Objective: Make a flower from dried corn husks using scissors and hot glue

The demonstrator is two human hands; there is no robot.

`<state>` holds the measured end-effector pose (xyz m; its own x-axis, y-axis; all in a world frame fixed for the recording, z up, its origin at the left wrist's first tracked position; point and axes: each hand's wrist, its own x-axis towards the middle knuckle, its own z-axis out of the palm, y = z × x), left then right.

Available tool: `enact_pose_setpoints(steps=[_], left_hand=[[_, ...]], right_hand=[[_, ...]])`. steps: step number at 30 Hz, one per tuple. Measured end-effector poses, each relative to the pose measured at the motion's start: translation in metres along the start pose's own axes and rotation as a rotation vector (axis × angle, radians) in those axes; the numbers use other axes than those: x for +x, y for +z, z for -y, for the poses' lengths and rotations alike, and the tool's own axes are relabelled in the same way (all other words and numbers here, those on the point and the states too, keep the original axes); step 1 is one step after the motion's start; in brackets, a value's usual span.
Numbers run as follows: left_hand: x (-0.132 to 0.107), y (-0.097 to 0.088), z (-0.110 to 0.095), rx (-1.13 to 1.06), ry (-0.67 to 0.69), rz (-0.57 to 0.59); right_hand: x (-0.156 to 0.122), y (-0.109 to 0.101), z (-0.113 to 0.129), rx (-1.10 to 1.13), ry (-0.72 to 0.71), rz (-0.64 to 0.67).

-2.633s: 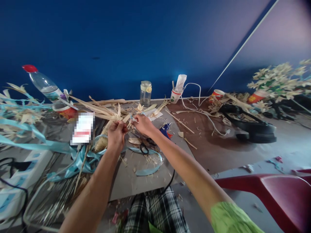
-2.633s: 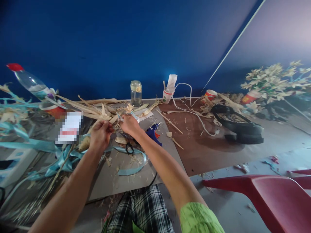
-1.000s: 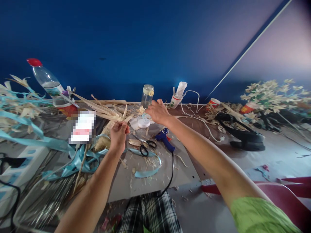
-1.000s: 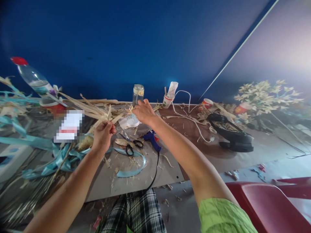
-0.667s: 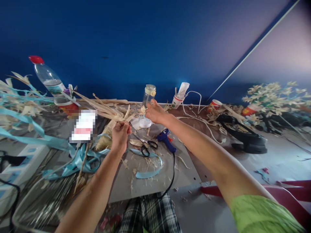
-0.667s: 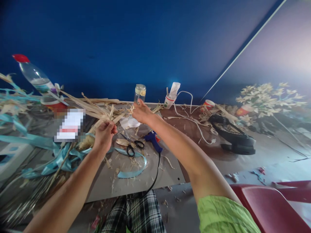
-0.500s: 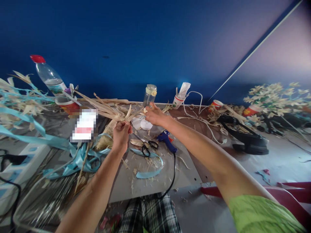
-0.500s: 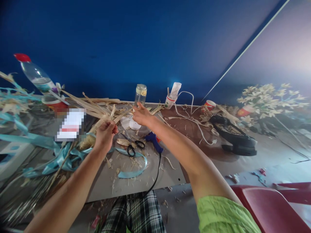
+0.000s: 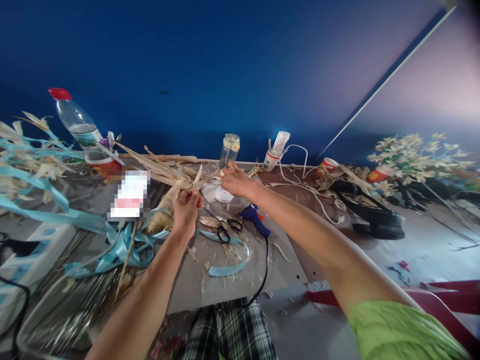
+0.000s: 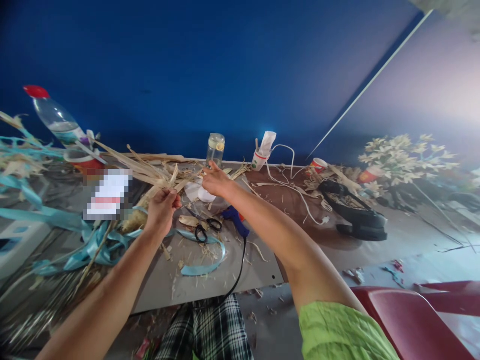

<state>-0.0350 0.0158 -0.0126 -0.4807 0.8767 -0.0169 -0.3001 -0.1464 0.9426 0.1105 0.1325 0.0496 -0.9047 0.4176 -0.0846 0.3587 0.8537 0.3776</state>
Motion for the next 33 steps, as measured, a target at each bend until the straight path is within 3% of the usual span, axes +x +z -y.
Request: enact_pose_setpoints(steps=[8,10,15,19,24,28,33], left_hand=[[-0.002,0.001,-0.002,-0.004,-0.007,0.004],[-0.002,0.001,-0.002,-0.007,-0.009,0.005],[-0.002,0.001,-0.003,0.001,-0.017,0.003],[-0.003,0.002,-0.003,0.022,-0.005,0.028],[-0.005,0.004,-0.003,0.038,0.008,0.067],[-0.006,0.006,-0.002,0.05,-0.023,0.063],[-0.008,0.006,-0.001,0.123,-0.058,0.097]], right_hand=[[-0.008,-0.007,-0.005,0.049,0.008,-0.114],[-0.013,-0.012,-0.008,0.086,0.063,-0.194],[-0.036,-0.025,-0.006,0.401,0.406,-0.579],[-0.056,-0.024,0.021,0.945,0.677,-0.868],[-0.055,-0.01,0.073,1.479,0.756,-0.853],[-0.039,0.005,0.095,1.652,0.765,-0.788],[-0.032,0.014,0.098,1.728,0.756,-0.805]])
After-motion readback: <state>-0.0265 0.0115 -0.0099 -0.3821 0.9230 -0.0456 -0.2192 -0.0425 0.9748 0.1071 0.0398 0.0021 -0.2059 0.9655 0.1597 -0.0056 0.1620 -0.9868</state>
